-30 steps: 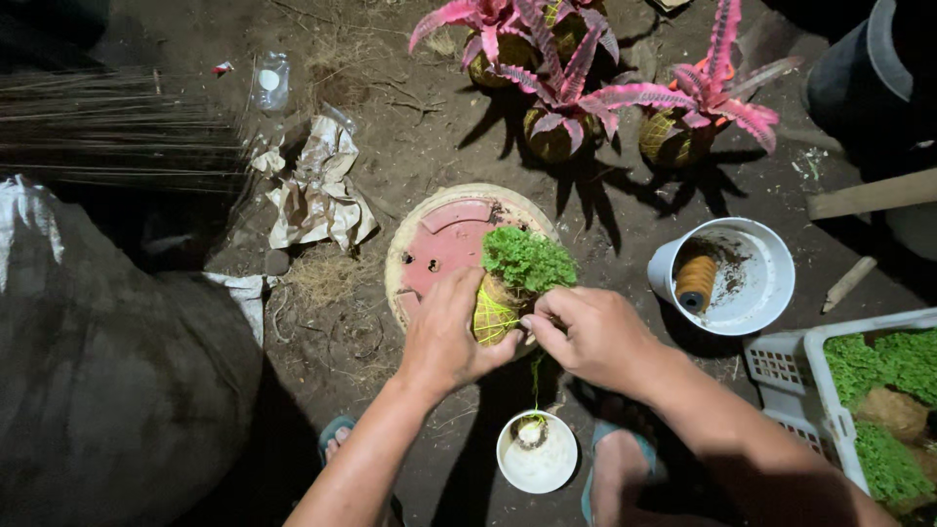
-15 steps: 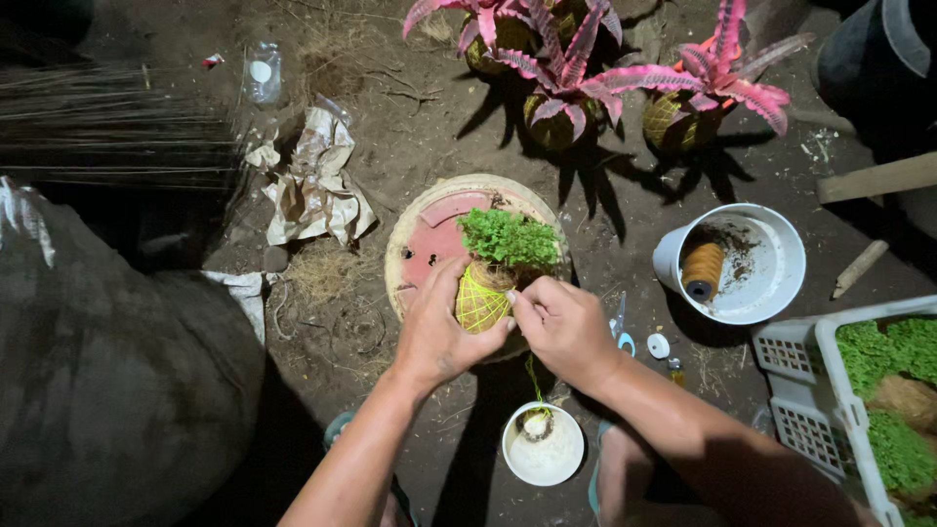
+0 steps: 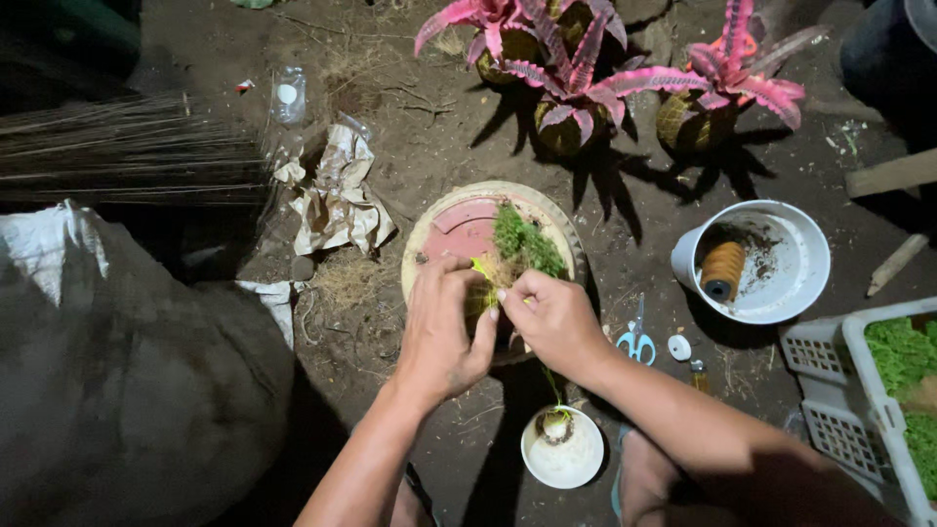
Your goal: The person wraps yellow twine around the soil base of a small plant, repeatedly looping the string to secure the soil and moss ball.
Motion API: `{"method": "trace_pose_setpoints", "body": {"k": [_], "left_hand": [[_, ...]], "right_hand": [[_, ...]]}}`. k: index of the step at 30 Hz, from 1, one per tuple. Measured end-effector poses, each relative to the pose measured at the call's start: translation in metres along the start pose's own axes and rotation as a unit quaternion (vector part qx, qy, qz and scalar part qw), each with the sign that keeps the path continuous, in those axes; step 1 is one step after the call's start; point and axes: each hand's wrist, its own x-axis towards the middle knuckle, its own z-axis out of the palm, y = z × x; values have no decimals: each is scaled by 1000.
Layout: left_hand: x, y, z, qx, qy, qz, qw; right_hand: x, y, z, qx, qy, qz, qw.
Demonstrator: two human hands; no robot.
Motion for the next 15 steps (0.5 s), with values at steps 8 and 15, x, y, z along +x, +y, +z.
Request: {"method": "trace_pose_setpoints", "body": {"k": [8, 15], "left_hand": [[-4, -14, 21, 7, 29, -69, 997], [-24, -4, 32, -98, 88, -84, 988]], "right_hand": [[11, -1, 9, 34, 32, -7, 999], [-6, -9, -1, 22, -4, 34, 999]]}}
